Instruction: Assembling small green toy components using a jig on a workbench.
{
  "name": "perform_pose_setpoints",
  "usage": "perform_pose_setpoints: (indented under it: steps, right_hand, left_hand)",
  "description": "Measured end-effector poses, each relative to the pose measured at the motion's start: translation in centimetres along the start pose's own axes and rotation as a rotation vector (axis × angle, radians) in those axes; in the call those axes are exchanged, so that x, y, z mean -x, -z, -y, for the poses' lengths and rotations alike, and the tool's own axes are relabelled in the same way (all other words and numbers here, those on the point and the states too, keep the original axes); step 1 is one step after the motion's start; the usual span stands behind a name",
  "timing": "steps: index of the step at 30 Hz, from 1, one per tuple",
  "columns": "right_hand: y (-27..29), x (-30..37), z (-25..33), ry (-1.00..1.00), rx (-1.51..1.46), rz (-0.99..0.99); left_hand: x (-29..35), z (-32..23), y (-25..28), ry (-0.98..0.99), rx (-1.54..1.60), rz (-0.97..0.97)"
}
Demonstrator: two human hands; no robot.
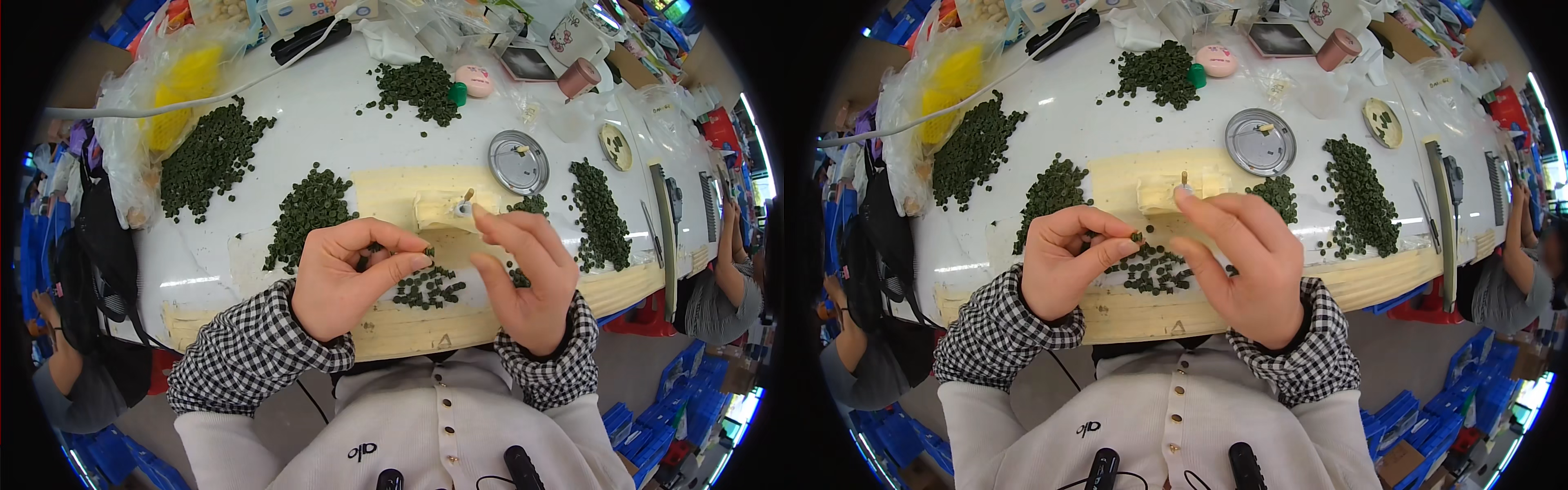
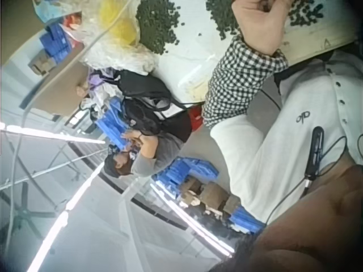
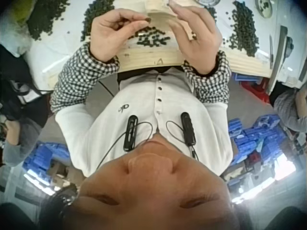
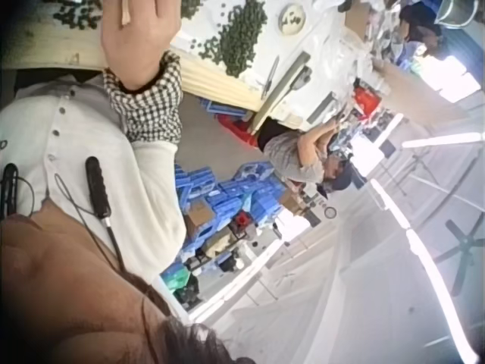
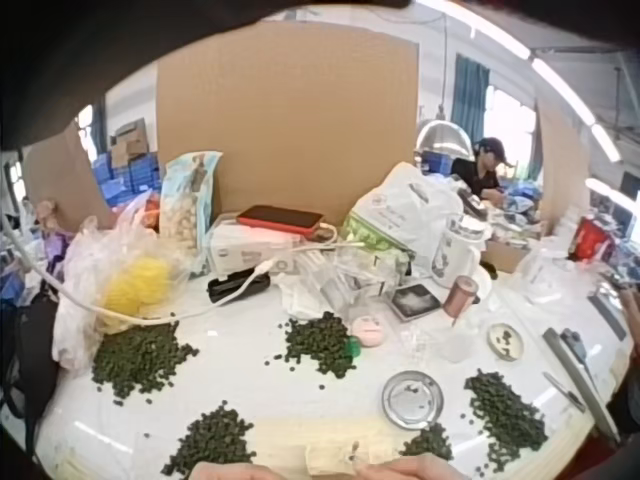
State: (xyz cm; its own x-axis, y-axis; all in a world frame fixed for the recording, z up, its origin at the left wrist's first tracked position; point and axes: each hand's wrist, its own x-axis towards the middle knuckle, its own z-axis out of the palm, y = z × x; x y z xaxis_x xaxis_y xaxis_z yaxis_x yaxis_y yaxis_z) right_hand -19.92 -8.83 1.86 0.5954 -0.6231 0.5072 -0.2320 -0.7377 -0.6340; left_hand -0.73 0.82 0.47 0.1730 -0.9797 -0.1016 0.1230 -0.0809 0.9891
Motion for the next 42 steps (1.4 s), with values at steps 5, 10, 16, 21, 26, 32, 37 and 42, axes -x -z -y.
perform_pose_setpoints:
  steps: [5, 10, 16, 21, 26, 32, 37, 42]
  right_hand:
    - [0.9, -3.2, -1.1, -0.017, 0.148, 0.004]
    - [0.3, -3.7, -2.2, -0.012, 0.110, 0.106]
    - [1.2, -3.8, -0.6, 0.096, 0.062, -0.108]
    - [1.3, -3.5, 0.5, 0.106, -0.239, -0.003]
    - [0.2, -2.5, 0.0, -0.048, -0.436, 0.211]
    - [-1.0, -2.2, -0.1, -0.065, -0.489, 0.088]
    - [-1.1, -2.2, -0.3, -0.034, -0.457, 0.099]
    - [-1.1, -2.2, -0.3, -0.018, -0.452, 0.091]
  left_hand:
    - [-0.1, 0.0, 0.0, -0.004, -0.011, -0.001]
    - [-0.1, 0.0, -0.1, -0.014, -0.033, -0.001]
    - [0.0, -0.3, 0.1, 0.028, -0.085, 0.008]
    - [0.0, 0.1, -0.2, -0.038, -0.078, 0.003]
    - [-0.1, 0.3, 0.0, -0.045, -0.069, 0.024]
    - [-0.1, 0.3, -0.1, -0.059, -0.065, 0.030]
    - [-0.1, 0.3, -0.1, -0.050, -0.069, 0.025]
    - [0.0, 0.2, -0.1, -0.053, -0.070, 0.027]
